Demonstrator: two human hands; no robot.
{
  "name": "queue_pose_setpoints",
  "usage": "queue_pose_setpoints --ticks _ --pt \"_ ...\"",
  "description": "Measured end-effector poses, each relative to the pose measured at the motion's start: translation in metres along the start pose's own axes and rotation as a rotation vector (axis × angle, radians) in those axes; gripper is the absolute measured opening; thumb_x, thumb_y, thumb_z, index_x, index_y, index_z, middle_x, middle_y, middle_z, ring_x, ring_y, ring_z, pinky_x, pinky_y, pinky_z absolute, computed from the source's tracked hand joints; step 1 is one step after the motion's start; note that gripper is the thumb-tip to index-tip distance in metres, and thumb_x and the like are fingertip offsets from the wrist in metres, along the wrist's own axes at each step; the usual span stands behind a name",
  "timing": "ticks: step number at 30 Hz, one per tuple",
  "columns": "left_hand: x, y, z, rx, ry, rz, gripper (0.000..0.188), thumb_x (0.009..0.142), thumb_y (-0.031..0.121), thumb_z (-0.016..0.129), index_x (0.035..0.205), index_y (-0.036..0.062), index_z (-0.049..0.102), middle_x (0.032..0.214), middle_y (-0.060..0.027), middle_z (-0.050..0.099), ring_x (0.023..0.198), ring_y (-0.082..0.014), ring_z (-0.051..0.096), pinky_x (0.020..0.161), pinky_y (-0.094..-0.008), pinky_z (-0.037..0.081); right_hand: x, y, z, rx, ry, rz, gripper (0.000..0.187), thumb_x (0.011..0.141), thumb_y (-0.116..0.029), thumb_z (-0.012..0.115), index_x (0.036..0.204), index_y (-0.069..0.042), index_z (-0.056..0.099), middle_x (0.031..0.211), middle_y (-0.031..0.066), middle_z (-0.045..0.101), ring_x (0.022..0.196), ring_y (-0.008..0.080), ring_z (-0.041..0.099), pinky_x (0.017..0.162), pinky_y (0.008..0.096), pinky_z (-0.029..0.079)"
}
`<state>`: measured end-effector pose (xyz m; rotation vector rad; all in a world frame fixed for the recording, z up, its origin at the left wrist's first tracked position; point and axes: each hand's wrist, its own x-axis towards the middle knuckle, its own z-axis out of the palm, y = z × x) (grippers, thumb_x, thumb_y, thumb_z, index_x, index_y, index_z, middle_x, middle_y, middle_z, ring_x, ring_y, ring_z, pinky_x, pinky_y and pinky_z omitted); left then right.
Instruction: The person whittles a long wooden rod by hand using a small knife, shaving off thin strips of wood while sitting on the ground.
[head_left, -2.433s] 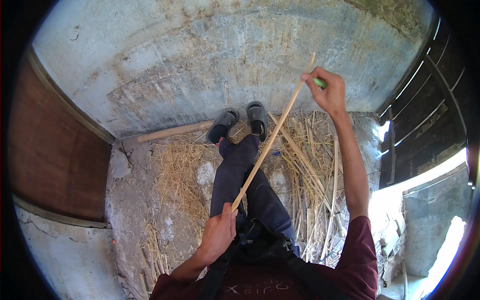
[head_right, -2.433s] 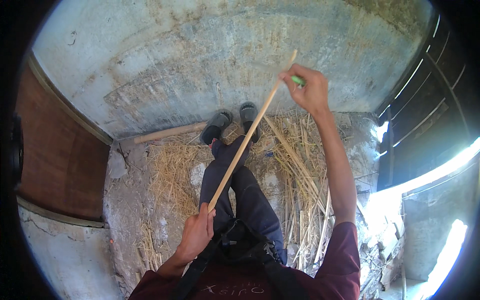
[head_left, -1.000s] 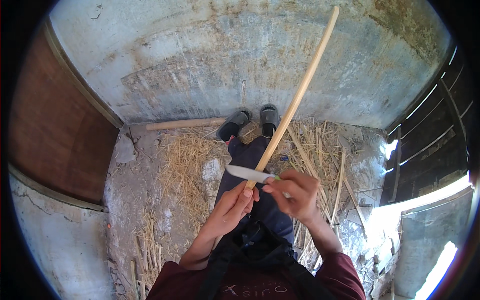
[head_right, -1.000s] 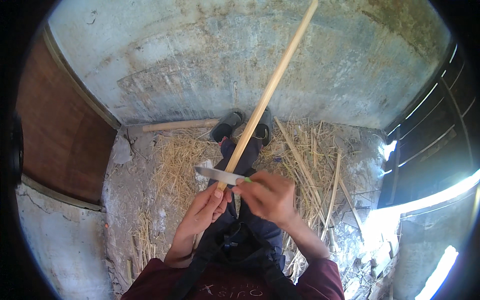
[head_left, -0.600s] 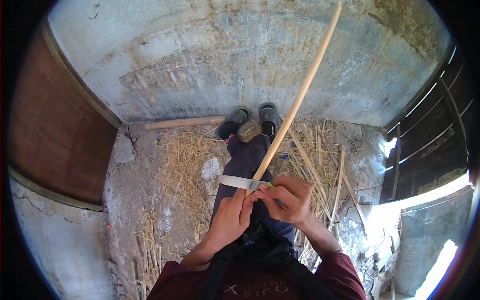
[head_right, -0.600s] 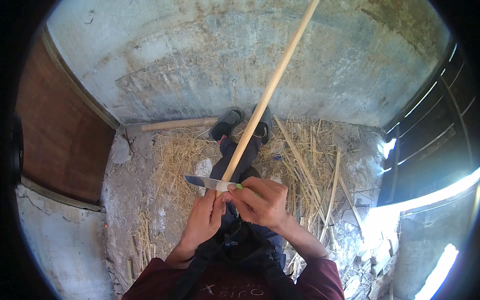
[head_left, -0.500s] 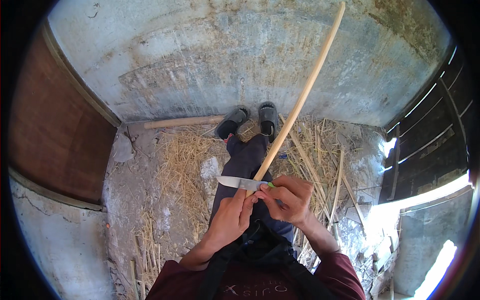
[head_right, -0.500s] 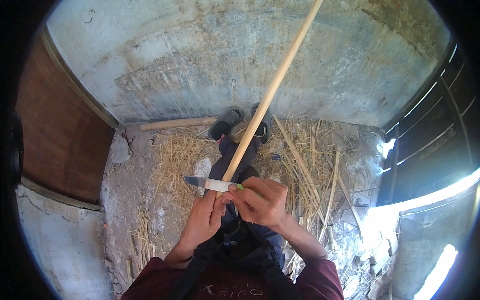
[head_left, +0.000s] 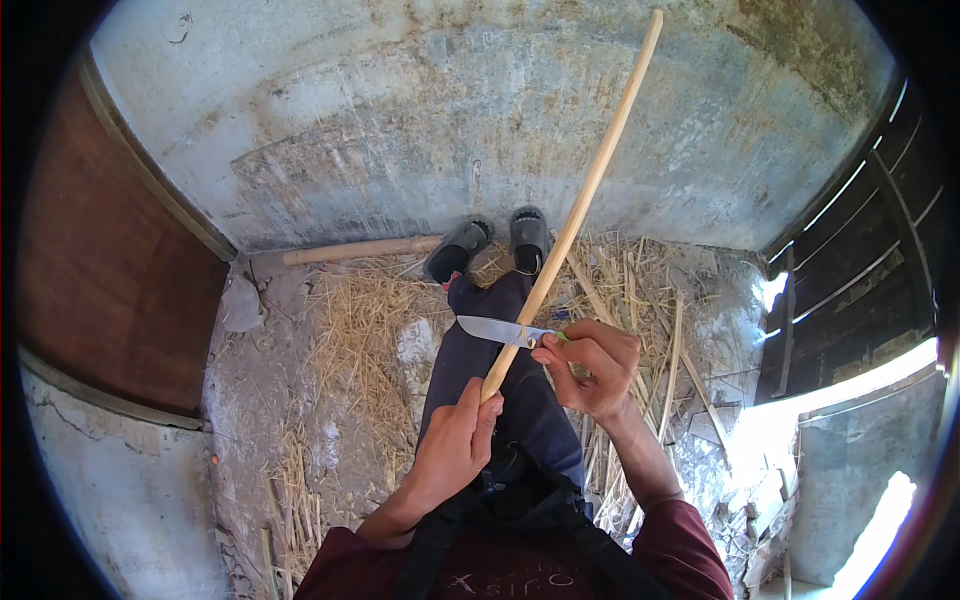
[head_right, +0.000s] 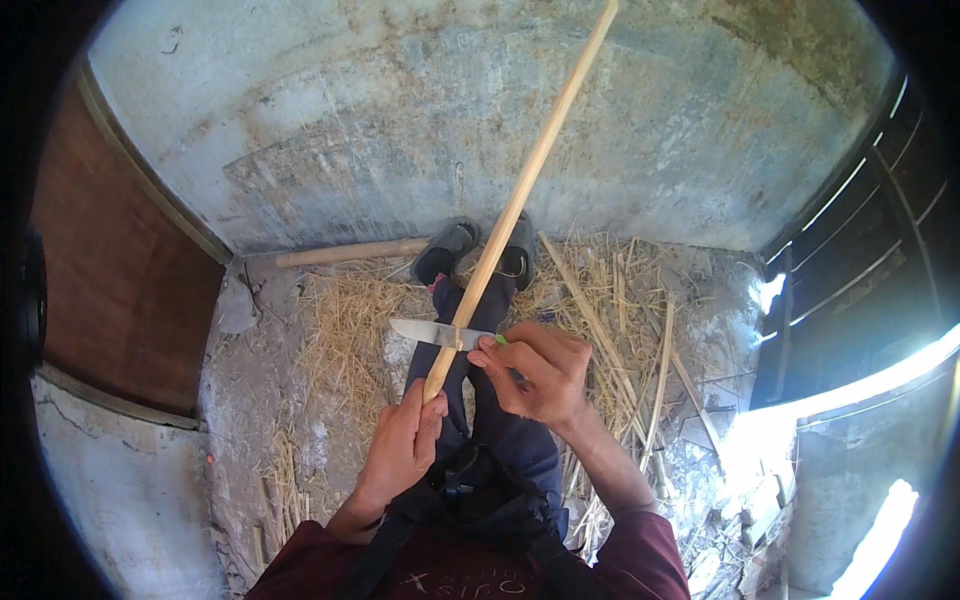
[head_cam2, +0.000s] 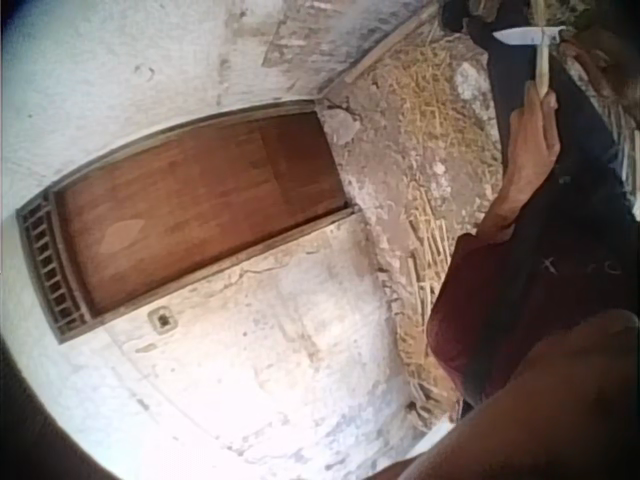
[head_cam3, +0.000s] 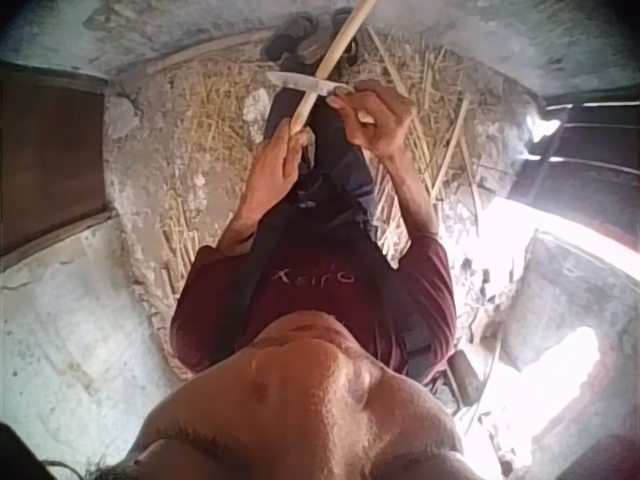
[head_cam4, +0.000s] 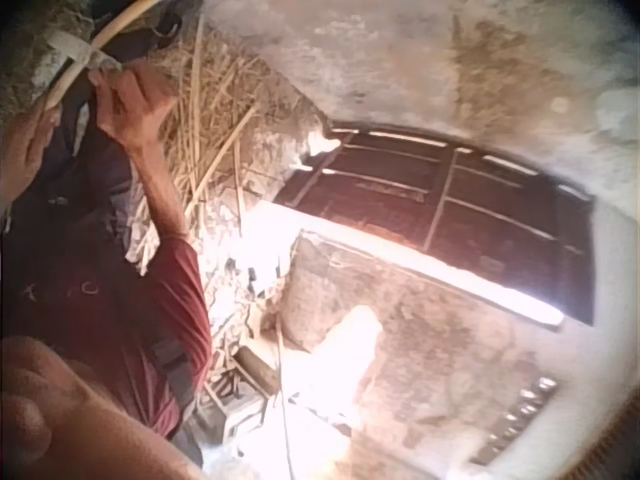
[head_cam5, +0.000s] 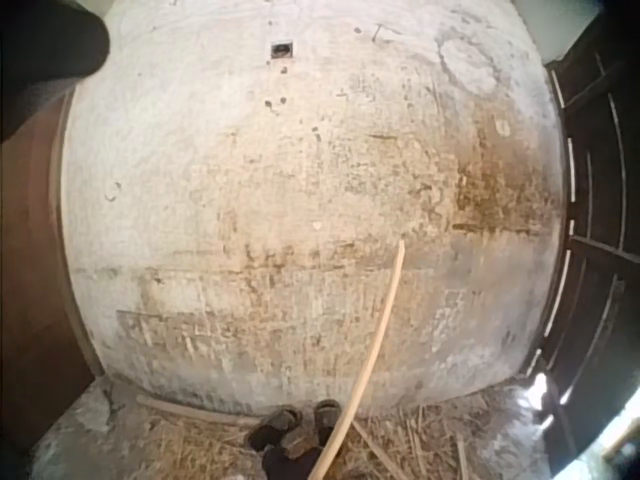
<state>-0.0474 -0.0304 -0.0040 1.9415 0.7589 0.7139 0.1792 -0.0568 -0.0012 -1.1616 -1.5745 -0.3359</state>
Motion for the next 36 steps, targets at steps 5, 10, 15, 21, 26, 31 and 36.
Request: queue_pose_setpoints --ticks 5,10,15,21,26,31,36 --pt "-0.002 -0.003 -0.004 0.071 -0.018 -0.009 0.017 0.113 0.013 0.051 0.107 -0.0024 0.053 0.07 -0.0154 0.061 0.057 -0.0318 0.066 0.054 -0.0392 0.048 0.004 0.008 0.002 -0.012 0.015 -0.013 0.022 0.076 -0.014 0.095 0.086 -0.008 0.076 0.073 0.0047 0.068 0.053 0.0192 0.063 0.046 0.0321 0.045" --pt "-0.006 -0.009 -0.008 0.136 -0.028 -0.048 0.017 0.113 0.012 0.051 0.111 -0.0048 0.053 0.08 -0.0195 0.067 0.067 -0.0386 0.072 0.059 -0.0429 0.053 0.009 0.013 0.003 -0.027 0.003 -0.064 0.022 0.076 -0.015 0.095 0.085 -0.009 0.076 0.072 0.0041 0.067 0.052 0.019 0.062 0.046 0.0318 0.044" --pt "-0.006 -0.012 -0.01 0.158 0.001 -0.015 0.017 0.111 0.009 0.053 0.117 -0.006 0.054 0.084 -0.0214 0.069 0.072 -0.0419 0.072 0.062 -0.0457 0.054 0.014 0.01 0.005 -0.019 -0.011 -0.047 0.021 0.077 -0.015 0.095 0.086 -0.009 0.076 0.071 0.0035 0.065 0.052 0.0191 0.061 0.045 0.0321 0.043" --pt "-0.01 -0.014 -0.01 0.144 0.053 0.064 0.014 0.11 0.009 0.057 0.111 -0.0026 0.05 0.069 -0.0248 0.061 0.064 -0.0482 0.066 0.053 -0.0524 0.045 0.013 -0.016 0.003 -0.04 -0.098 -0.013 0.02 0.077 -0.015 0.094 0.087 -0.01 0.077 0.071 0.0025 0.064 0.051 0.0182 0.059 0.045 0.0329 0.043" --pt "-0.015 -0.01 -0.01 0.137 0.016 0.016 0.014 0.11 0.01 0.056 0.113 -0.0033 0.052 0.076 -0.024 0.064 0.069 -0.0472 0.068 0.059 -0.0519 0.049 0.021 -0.012 -0.003 -0.076 -0.087 -0.111 0.021 0.076 -0.018 0.094 0.088 -0.011 0.078 0.07 0.0017 0.064 0.051 0.0175 0.06 0.044 0.0328 0.043" --pt "-0.011 -0.003 -0.011 0.174 -0.024 -0.092 0.017 0.11 0.011 0.054 0.116 -0.0052 0.056 0.091 -0.0226 0.071 0.079 -0.0459 0.072 0.07 -0.0494 0.056 0.027 -0.006 -0.003 -0.103 -0.079 -0.104 0.016 0.081 -0.016 0.091 0.083 -0.01 0.076 0.07 0.0028 0.064 0.053 0.0198 0.062 0.045 0.0335 0.045" --pt "-0.041 -0.015 -0.011 0.216 0.021 -0.028 0.016 0.109 0.011 0.057 0.114 -0.0039 0.054 0.081 -0.0239 0.068 0.072 -0.0473 0.069 0.062 -0.053 0.051 0.044 0.071 -0.049 -0.335 0.153 0.299 0.019 0.094 -0.018 0.081 0.085 -0.004 0.07 0.07 0.0064 0.063 0.058 0.0166 0.058 0.056 0.0323 0.046"
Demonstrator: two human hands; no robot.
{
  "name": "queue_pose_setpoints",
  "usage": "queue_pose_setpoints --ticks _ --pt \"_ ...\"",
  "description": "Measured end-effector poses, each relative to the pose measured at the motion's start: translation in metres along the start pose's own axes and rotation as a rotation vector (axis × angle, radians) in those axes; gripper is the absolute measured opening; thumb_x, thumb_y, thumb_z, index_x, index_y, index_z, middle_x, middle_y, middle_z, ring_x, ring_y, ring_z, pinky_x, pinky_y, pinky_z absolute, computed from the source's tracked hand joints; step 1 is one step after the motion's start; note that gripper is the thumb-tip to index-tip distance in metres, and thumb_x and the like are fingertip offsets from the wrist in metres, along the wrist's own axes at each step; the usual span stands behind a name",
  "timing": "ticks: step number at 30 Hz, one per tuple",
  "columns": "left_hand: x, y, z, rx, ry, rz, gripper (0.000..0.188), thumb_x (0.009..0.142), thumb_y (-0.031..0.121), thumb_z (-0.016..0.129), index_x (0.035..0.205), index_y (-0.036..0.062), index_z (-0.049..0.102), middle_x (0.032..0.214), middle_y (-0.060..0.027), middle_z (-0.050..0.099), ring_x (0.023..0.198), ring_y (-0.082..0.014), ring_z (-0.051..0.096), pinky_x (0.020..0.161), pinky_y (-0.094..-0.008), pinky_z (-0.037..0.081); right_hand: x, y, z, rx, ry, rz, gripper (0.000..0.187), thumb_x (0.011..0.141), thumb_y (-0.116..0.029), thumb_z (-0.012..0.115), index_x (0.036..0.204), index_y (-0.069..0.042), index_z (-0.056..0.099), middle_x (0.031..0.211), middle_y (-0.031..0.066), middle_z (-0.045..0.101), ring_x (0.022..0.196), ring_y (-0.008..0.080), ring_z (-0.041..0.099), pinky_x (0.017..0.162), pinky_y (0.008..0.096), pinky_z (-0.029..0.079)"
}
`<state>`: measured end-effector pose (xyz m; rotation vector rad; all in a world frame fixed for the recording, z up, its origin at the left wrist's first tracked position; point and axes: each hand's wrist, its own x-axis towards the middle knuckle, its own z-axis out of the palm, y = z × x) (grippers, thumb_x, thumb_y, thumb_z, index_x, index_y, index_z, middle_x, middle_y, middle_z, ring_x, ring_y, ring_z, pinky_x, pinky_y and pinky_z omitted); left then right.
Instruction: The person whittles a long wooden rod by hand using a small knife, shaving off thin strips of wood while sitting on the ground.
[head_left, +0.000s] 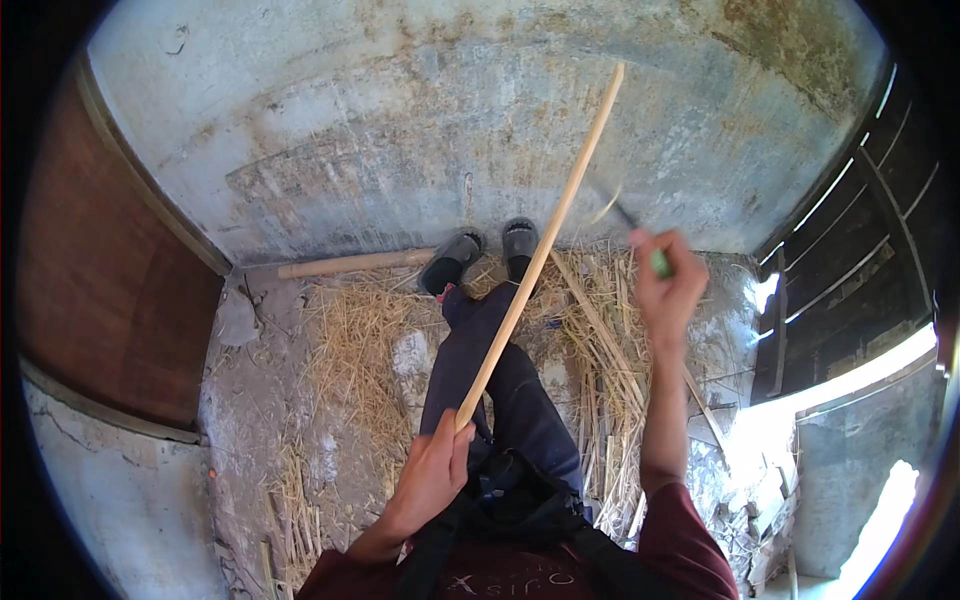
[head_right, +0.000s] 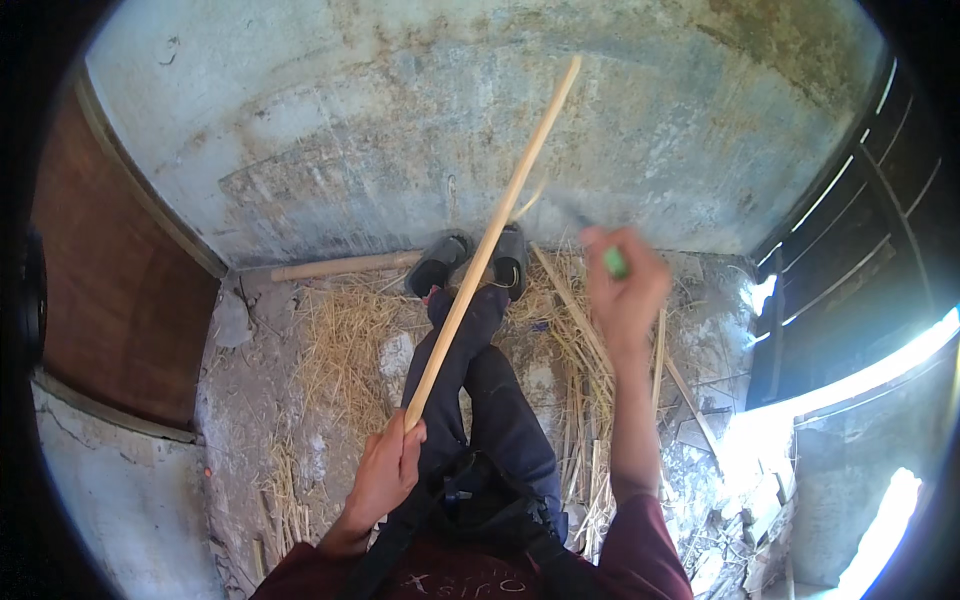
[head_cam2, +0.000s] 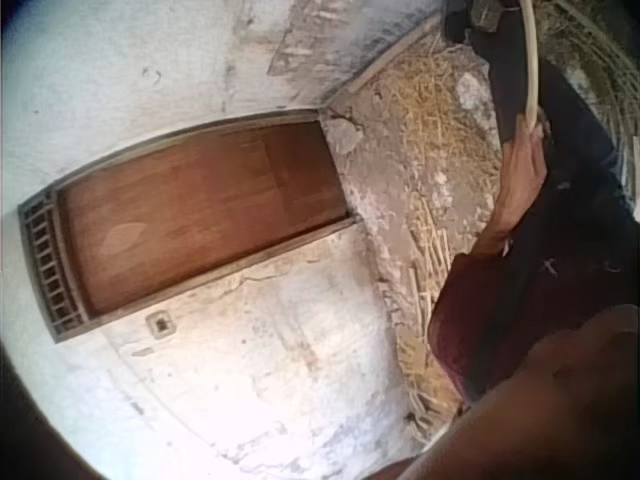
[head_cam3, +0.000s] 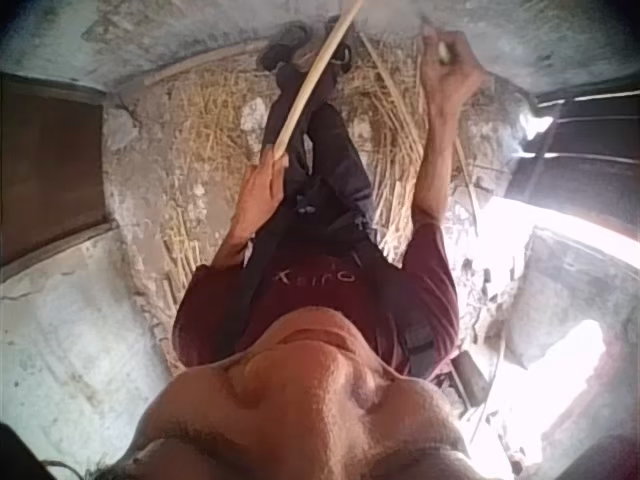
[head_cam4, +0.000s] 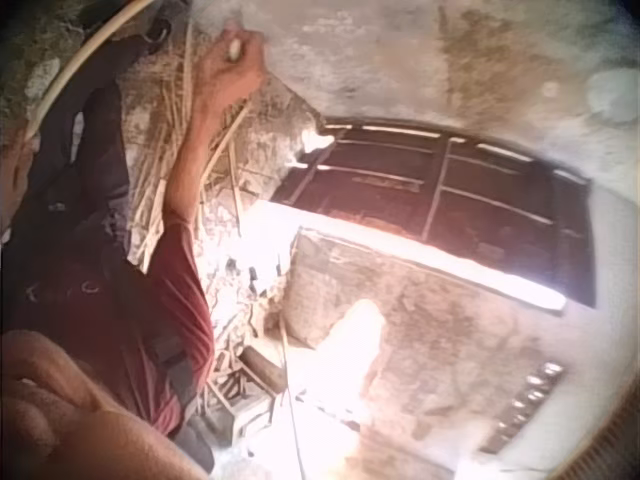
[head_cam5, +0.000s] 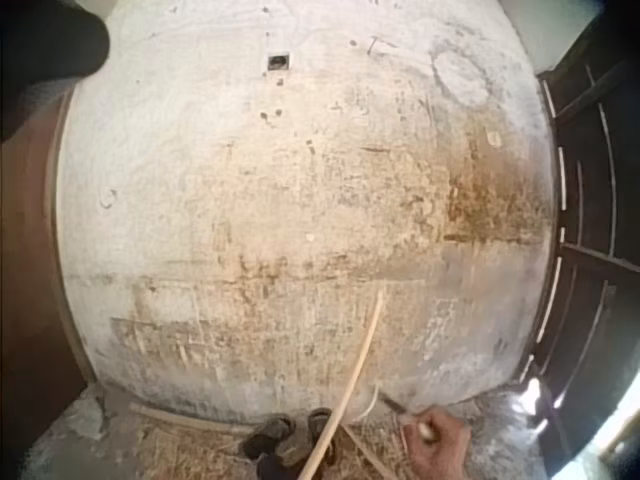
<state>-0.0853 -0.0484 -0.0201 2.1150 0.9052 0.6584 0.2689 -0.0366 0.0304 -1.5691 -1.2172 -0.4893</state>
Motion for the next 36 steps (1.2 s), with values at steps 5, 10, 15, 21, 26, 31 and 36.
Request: queue_pose_setpoints --ticks 5,10,15,21,26,31,36 --pt "-0.002 -0.015 -0.018 -0.112 -0.008 -0.127 0.015 0.111 0.011 0.053 0.111 -0.0024 0.058 0.073 -0.0188 0.065 0.065 -0.0388 0.07 0.059 -0.0478 0.05 0.024 0.059 -0.014 0.077 0.11 0.196 0.029 0.102 -0.022 0.075 0.087 0.0 0.063 0.069 0.0016 0.055 0.067 0.0081 0.043 0.06 0.0299 0.036" --pt "0.021 -0.026 -0.01 -0.271 0.03 -0.109 0.021 0.115 0.017 0.049 0.107 0.0016 0.062 0.063 -0.0063 0.049 0.052 -0.0151 0.051 0.053 -0.0346 0.041 -0.008 0.054 -0.024 0.221 -0.058 0.383 0.022 0.101 -0.015 0.076 0.088 -0.001 0.064 0.074 0.0001 0.062 0.07 0.0057 0.048 0.067 0.0248 0.041" --pt "0.035 -0.021 -0.002 -0.47 -0.102 -0.168 0.036 0.118 0.029 0.043 0.106 0.0019 0.063 0.067 -0.0012 0.051 0.06 -0.0108 0.051 0.058 -0.0306 0.041 -0.048 -0.039 -0.004 0.398 -0.193 0.211 0.012 0.093 -0.008 0.082 0.091 -0.003 0.071 0.08 0.0044 0.071 0.071 0.0104 0.065 0.064 0.0283 0.049" --pt "0.044 0.008 -0.003 -0.807 -0.16 -0.237 0.045 0.119 0.039 0.042 0.115 0.0021 0.066 0.069 0.0053 0.042 0.06 -0.0054 0.039 0.056 -0.0253 0.033 -0.072 -0.082 0.006 0.355 -0.339 -0.148 0.022 0.079 -0.01 0.094 0.09 -0.003 0.076 0.079 0.0103 0.072 0.061 0.0235 0.07 0.053 0.0328 0.052" --pt "0.048 0.01 -0.004 -0.821 -0.18 -0.241 0.043 0.118 0.04 0.044 0.12 0.0018 0.065 0.072 0.0078 0.04 0.06 -0.002 0.033 0.053 -0.0217 0.027 -0.079 -0.084 0.007 0.346 -0.363 -0.207 0.024 0.078 -0.012 0.095 0.088 -0.003 0.075 0.079 0.0104 0.073 0.063 0.0224 0.072 0.052 0.032 0.052" --pt "0.045 0.01 0.003 -0.831 -0.124 -0.194 0.034 0.117 0.033 0.049 0.119 0.0023 0.065 0.072 0.0078 0.041 0.061 -0.001 0.034 0.055 -0.0206 0.026 -0.078 -0.069 0.013 0.387 -0.218 -0.164 0.024 0.076 -0.018 0.096 0.088 -0.009 0.077 0.074 0.0049 0.067 0.056 0.0201 0.065 0.048 0.0332 0.047" --pt "0.044 0.007 0.004 -0.866 -0.184 -0.168 0.031 0.117 0.031 0.05 0.114 0.0027 0.064 0.072 0.0068 0.043 0.062 -0.002 0.037 0.057 -0.0222 0.029 -0.075 -0.072 0.009 0.38 -0.224 -0.253 0.025 0.075 -0.019 0.097 0.086 -0.009 0.077 0.073 0.0046 0.068 0.055 0.0191 0.064 0.047 0.0326 0.046"
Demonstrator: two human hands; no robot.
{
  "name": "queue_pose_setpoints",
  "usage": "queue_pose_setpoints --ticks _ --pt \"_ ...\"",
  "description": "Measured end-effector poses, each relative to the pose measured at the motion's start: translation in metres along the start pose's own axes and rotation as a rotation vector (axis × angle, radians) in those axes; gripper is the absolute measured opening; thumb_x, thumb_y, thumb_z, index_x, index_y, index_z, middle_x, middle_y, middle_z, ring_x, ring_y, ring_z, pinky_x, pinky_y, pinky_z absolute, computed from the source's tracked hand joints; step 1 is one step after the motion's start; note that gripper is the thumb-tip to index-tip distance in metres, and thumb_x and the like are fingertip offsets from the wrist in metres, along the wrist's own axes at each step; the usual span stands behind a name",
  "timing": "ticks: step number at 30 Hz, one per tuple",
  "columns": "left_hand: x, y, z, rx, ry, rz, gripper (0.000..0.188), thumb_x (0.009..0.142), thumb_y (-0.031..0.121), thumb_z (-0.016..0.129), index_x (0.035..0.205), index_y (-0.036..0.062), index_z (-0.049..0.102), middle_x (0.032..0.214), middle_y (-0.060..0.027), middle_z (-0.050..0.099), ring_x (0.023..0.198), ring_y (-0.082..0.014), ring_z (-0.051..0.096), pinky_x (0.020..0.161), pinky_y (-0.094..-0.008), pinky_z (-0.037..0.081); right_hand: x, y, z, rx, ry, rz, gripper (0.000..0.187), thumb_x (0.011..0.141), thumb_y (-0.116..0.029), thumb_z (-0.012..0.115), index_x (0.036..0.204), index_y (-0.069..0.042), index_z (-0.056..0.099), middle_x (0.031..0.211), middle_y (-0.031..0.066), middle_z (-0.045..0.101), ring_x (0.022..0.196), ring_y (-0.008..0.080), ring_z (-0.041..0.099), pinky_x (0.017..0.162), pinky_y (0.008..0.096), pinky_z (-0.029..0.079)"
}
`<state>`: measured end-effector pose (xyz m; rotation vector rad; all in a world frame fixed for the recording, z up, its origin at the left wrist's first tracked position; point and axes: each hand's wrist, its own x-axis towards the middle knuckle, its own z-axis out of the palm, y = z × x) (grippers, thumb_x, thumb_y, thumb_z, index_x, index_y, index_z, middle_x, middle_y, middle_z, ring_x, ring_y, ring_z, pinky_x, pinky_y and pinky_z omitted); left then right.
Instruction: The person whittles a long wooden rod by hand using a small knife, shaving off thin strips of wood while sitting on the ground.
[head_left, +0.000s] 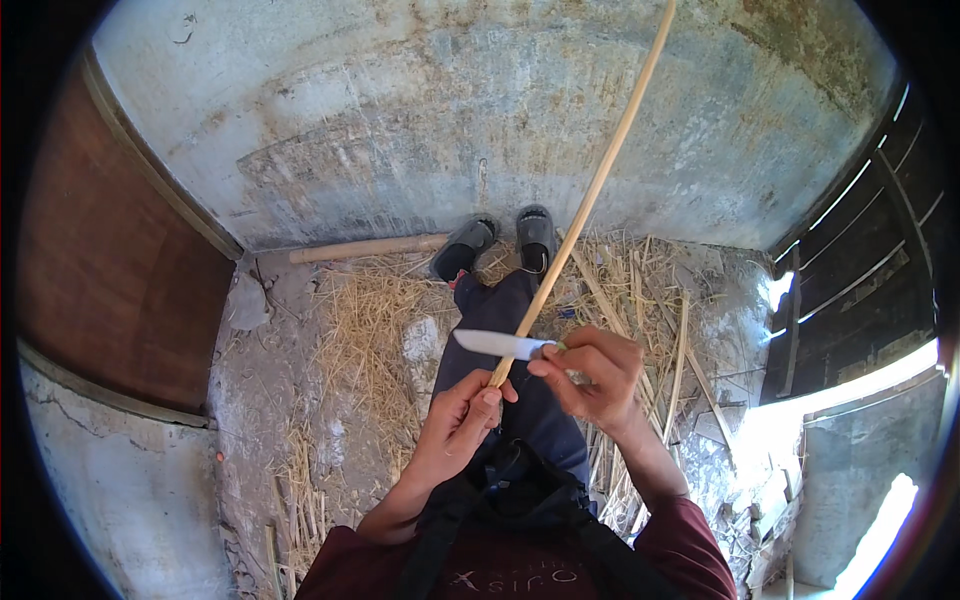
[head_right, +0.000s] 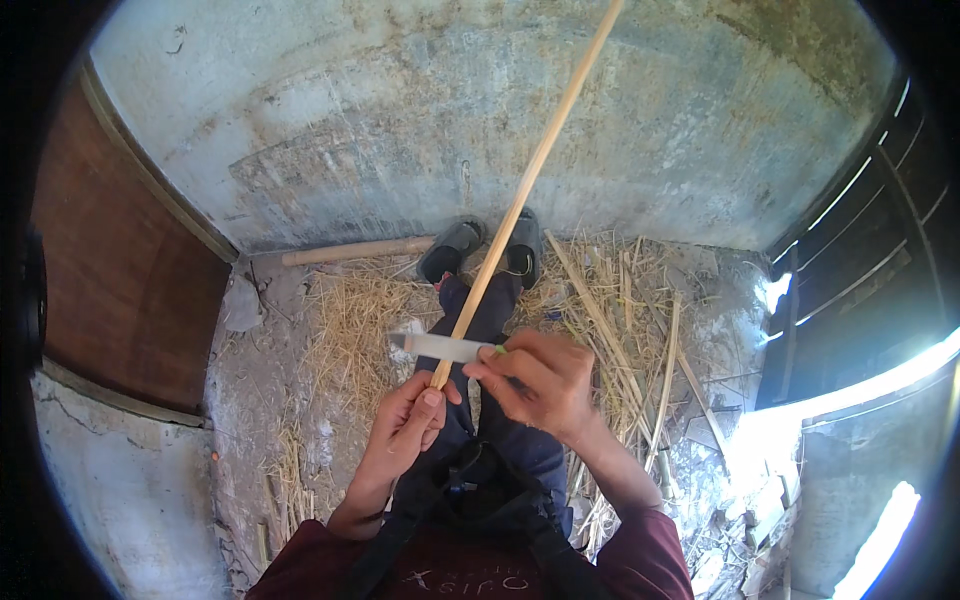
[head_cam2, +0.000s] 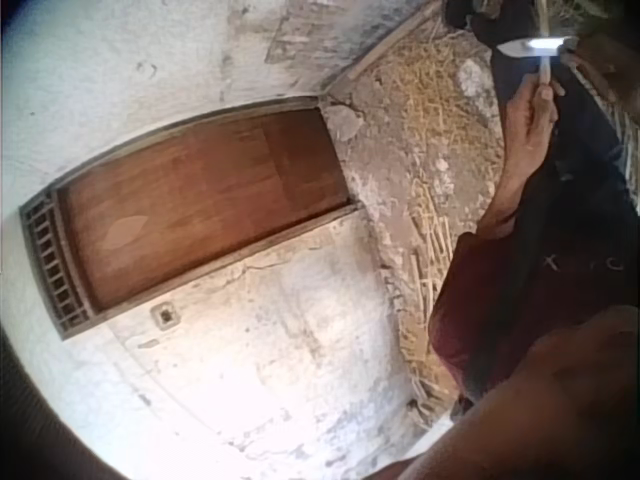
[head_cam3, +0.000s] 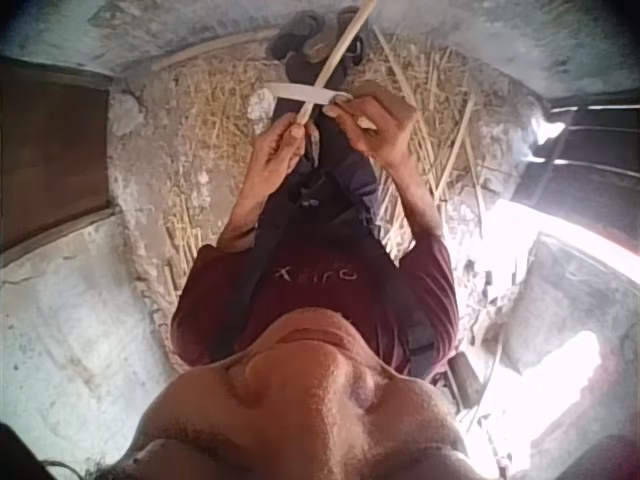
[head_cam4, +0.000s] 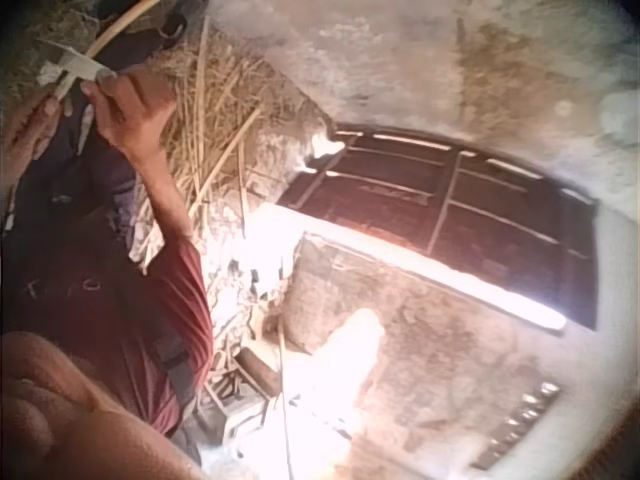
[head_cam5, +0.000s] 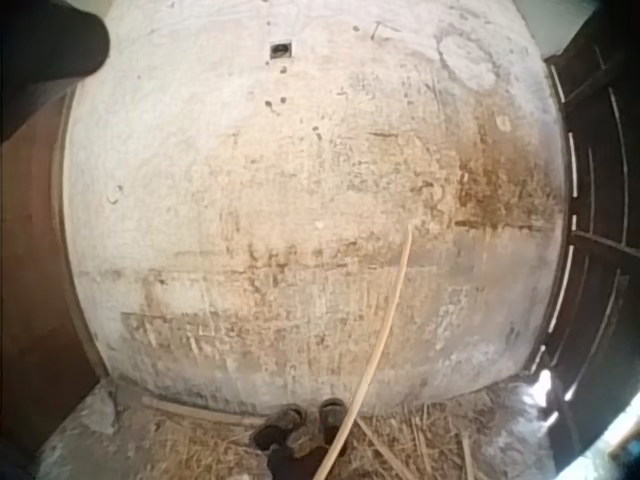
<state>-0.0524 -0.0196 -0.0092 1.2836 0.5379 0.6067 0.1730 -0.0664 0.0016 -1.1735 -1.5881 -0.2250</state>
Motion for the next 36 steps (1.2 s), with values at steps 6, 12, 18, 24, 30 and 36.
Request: queue_pose_setpoints --ticks 6,12,18,24,30,36 --pt "-0.006 -0.001 0.008 0.386 0.053 0.116 0.03 0.117 0.025 0.047 0.106 0.0008 0.06 0.071 -0.0045 0.053 0.059 -0.0114 0.051 0.058 -0.0302 0.042 0.006 0.002 -0.002 -0.039 0.074 -0.081 0.028 0.077 -0.017 0.097 0.083 -0.007 0.071 0.069 0.0084 0.066 0.053 0.0179 0.063 0.045 0.0306 0.044" --pt "-0.008 0.004 0.008 0.54 0.086 0.184 0.024 0.115 0.02 0.049 0.105 -0.0001 0.058 0.074 -0.0116 0.058 0.059 -0.0262 0.061 0.059 -0.0357 0.048 0.014 -0.005 -0.005 -0.037 0.06 -0.07 0.027 0.078 -0.015 0.095 0.079 -0.007 0.07 0.07 0.0092 0.067 0.052 0.0182 0.063 0.044 0.0305 0.043" --pt "-0.009 -0.001 0.012 0.595 0.142 0.224 0.025 0.114 0.02 0.049 0.1 0.0002 0.058 0.066 -0.0053 0.051 0.054 -0.0143 0.052 0.053 -0.0314 0.04 0.024 0.01 -0.011 -0.099 0.091 -0.051 0.022 0.075 -0.015 0.095 0.079 -0.009 0.075 0.07 0.0037 0.065 0.05 0.0198 0.06 0.045 0.033 0.042" --pt "-0.01 -0.001 0.011 0.581 0.138 0.219 0.025 0.114 0.018 0.05 0.097 0.0002 0.056 0.066 -0.0075 0.052 0.053 -0.019 0.055 0.053 -0.0345 0.042 0.023 0.0 -0.008 -0.115 0.035 -0.115 0.021 0.076 -0.016 0.095 0.079 -0.009 0.075 0.068 0.0042 0.065 0.05 0.0194 0.059 0.044 0.0335 0.042" --pt "-0.011 -0.007 0.002 0.696 0.147 0.168 0.027 0.114 0.019 0.048 0.095 0.0004 0.056 0.066 -0.0104 0.053 0.052 -0.0248 0.056 0.053 -0.0368 0.043 0.026 0.007 -0.004 -0.103 0.067 -0.098 0.023 0.076 -0.016 0.094 0.076 -0.009 0.072 0.067 0.0042 0.064 0.049 0.0184 0.059 0.043 0.0331 0.041" --pt "-0.012 -0.005 0.01 0.668 0.16 0.137 0.028 0.115 0.019 0.048 0.095 0.0005 0.056 0.064 -0.0109 0.052 0.052 -0.0256 0.057 0.054 -0.038 0.044 0.036 0.033 -0.023 -0.194 0.143 -0.082 0.021 0.077 -0.01 0.092 0.076 -0.006 0.071 0.069 0.0074 0.066 0.051 0.0207 0.061 0.045 0.0318 0.043"
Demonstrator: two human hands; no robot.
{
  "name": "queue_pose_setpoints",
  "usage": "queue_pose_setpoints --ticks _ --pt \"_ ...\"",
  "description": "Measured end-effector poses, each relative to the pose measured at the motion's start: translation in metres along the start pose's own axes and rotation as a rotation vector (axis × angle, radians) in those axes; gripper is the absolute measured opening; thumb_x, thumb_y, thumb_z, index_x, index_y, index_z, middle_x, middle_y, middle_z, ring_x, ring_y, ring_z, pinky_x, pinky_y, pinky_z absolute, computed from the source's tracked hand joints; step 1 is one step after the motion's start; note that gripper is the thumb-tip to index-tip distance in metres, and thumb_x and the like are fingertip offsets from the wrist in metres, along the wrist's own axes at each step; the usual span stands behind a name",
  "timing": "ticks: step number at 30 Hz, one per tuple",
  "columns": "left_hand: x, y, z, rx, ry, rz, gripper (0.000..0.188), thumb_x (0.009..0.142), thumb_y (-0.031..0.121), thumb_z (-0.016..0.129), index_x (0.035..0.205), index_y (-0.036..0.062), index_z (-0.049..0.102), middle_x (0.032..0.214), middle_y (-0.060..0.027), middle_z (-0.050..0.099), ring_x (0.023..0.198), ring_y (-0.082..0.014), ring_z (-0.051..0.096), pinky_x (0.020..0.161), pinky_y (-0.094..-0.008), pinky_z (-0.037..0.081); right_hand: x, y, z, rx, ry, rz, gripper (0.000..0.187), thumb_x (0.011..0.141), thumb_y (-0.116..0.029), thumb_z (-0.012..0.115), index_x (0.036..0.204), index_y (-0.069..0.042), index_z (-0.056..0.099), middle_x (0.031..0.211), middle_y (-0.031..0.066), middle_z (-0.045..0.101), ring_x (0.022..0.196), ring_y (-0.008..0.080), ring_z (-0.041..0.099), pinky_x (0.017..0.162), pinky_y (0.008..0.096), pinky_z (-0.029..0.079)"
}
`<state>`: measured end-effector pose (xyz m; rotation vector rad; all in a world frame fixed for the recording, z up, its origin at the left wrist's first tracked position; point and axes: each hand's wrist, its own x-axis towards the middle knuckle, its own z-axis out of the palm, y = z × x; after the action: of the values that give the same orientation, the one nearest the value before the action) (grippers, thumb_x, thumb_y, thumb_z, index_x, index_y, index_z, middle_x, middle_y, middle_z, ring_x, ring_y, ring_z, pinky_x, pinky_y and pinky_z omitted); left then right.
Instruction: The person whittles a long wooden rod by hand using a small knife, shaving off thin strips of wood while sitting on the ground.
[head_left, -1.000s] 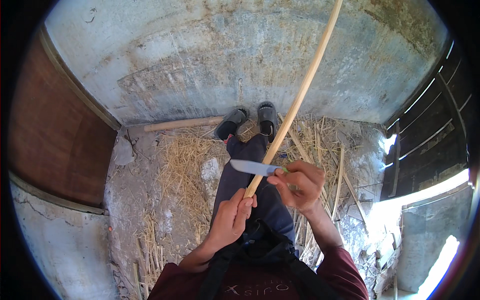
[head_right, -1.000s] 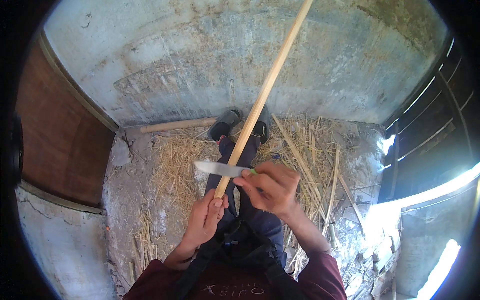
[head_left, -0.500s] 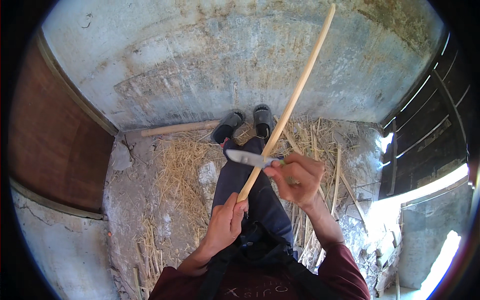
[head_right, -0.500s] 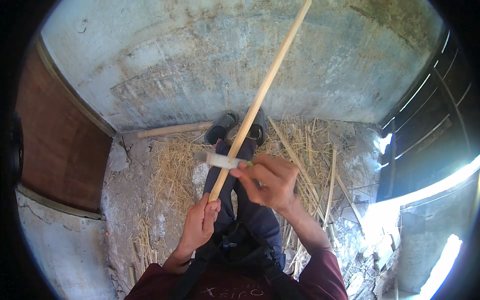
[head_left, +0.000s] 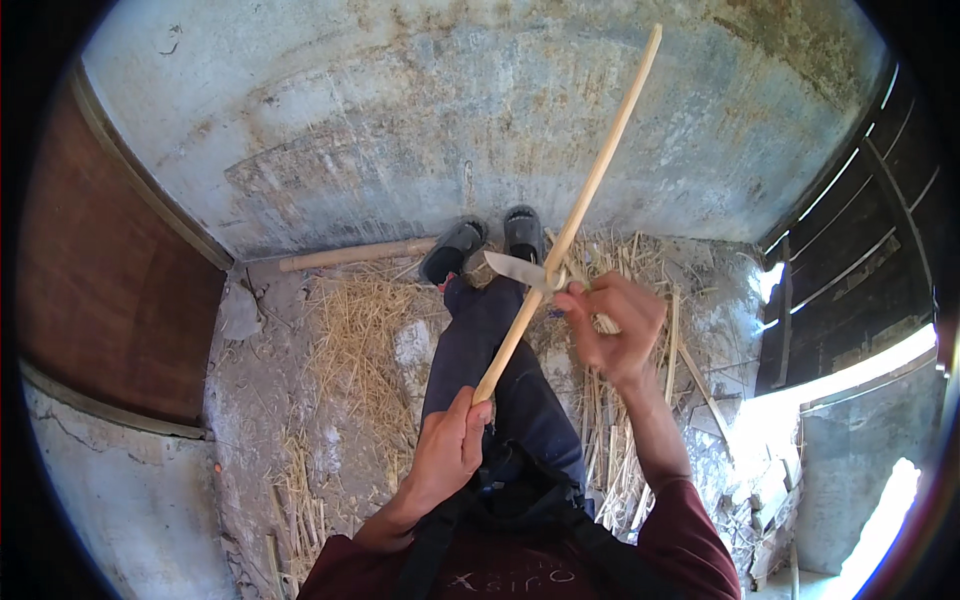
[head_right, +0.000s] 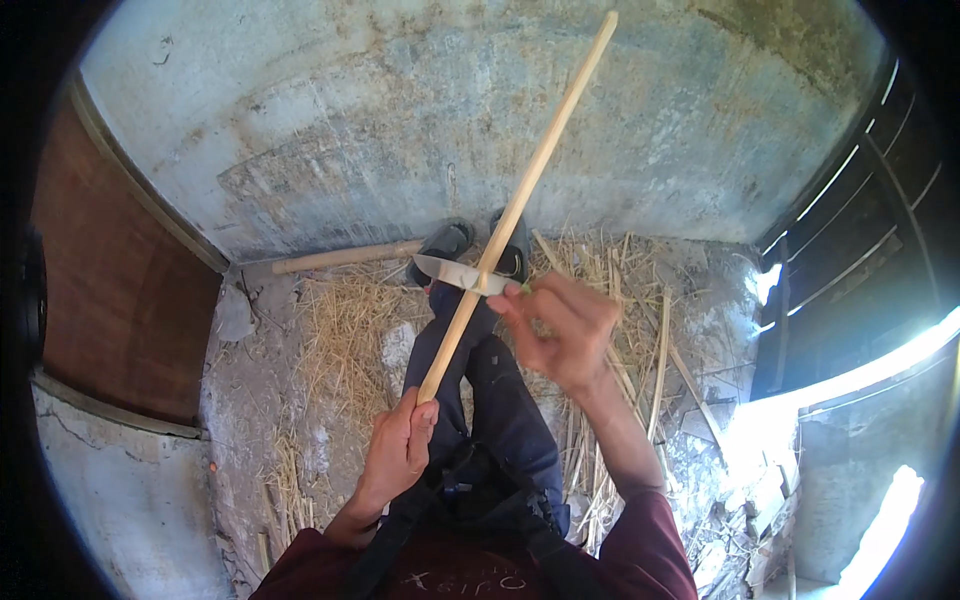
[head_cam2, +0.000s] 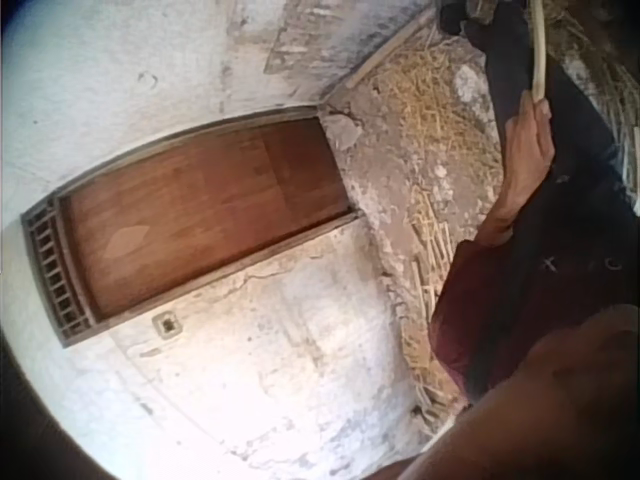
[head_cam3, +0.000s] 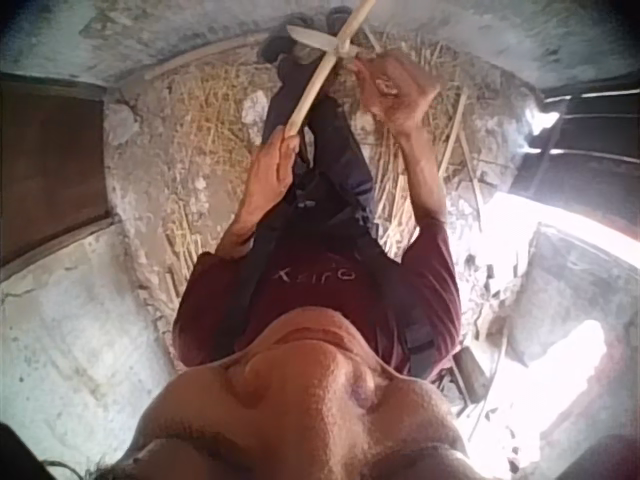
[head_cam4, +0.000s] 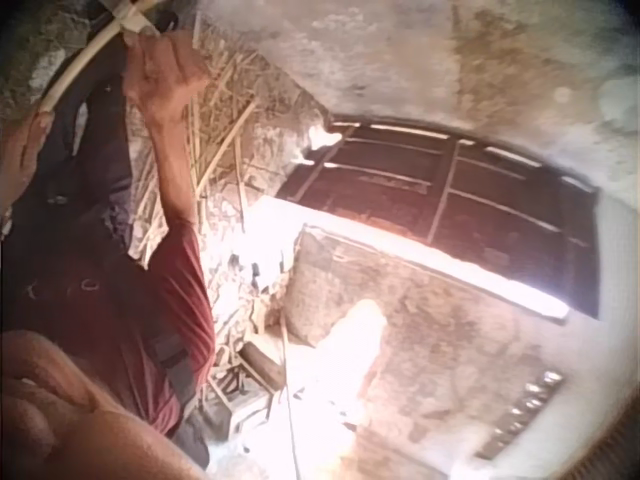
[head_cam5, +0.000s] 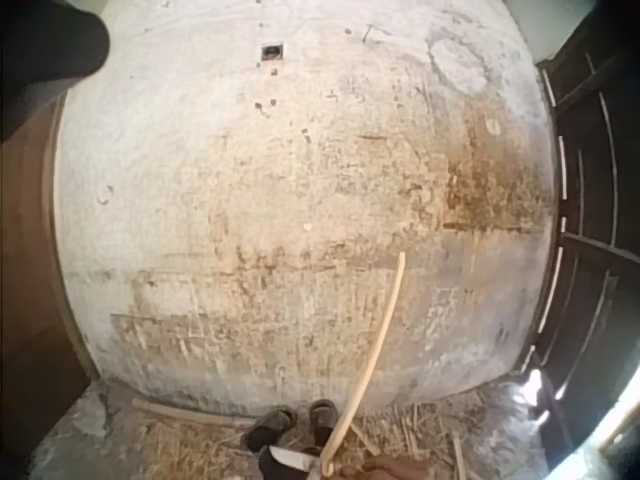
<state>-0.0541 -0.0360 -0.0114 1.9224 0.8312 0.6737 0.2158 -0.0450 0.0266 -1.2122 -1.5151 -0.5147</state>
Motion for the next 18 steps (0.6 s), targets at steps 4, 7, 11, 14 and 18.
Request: queue_pose_setpoints --ticks 4,7,11,14,18 --pt "-0.002 -0.002 -0.003 0.021 0.013 0.06 0.028 0.115 0.02 0.049 0.096 -0.0001 0.055 0.066 -0.0131 0.054 0.054 -0.0295 0.06 0.054 -0.039 0.045 0.005 -0.012 0.002 0.014 -0.051 0.0 0.02 0.082 -0.001 0.086 0.073 -0.003 0.067 0.068 0.0123 0.068 0.054 0.0212 0.066 0.046 0.0306 0.045" --pt "-0.004 0.0 -0.004 0.025 0.001 0.035 0.028 0.114 0.02 0.049 0.097 -0.0006 0.055 0.068 -0.0148 0.055 0.055 -0.0324 0.061 0.055 -0.0404 0.045 0.0 -0.007 0.003 -0.006 -0.059 -0.071 0.02 0.079 -0.006 0.09 0.074 -0.006 0.07 0.066 0.0087 0.064 0.051 0.0224 0.061 0.045 0.0328 0.042" --pt "-0.009 -0.005 -0.002 0.044 0.01 0.023 0.026 0.114 0.019 0.049 0.098 -0.0008 0.055 0.069 -0.0157 0.054 0.055 -0.0342 0.061 0.055 -0.0413 0.045 0.017 0.015 0.002 -0.029 0.042 0.062 0.02 0.082 -0.008 0.089 0.073 -0.007 0.071 0.064 0.0092 0.061 0.05 0.0247 0.058 0.045 0.0351 0.041" --pt "-0.011 -0.01 -0.004 0.078 0.013 0.032 0.027 0.114 0.019 0.049 0.098 -0.0006 0.056 0.069 -0.0158 0.054 0.055 -0.0349 0.06 0.055 -0.0414 0.045 0.01 0.007 0.006 0.002 -0.039 0.004 0.017 0.083 -0.008 0.088 0.075 -0.005 0.073 0.066 0.0095 0.064 0.052 0.0244 0.06 0.048 0.0362 0.044" --pt "-0.014 -0.018 -0.001 0.078 -0.013 0.022 0.027 0.114 0.019 0.048 0.098 -0.0002 0.056 0.067 -0.0155 0.053 0.055 -0.0355 0.06 0.054 -0.0418 0.045 0.018 0.057 -0.001 -0.046 0.042 0.154 0.015 0.082 -0.01 0.088 0.077 -0.007 0.075 0.069 0.0092 0.066 0.054 0.0258 0.062 0.049 0.0372 0.046"
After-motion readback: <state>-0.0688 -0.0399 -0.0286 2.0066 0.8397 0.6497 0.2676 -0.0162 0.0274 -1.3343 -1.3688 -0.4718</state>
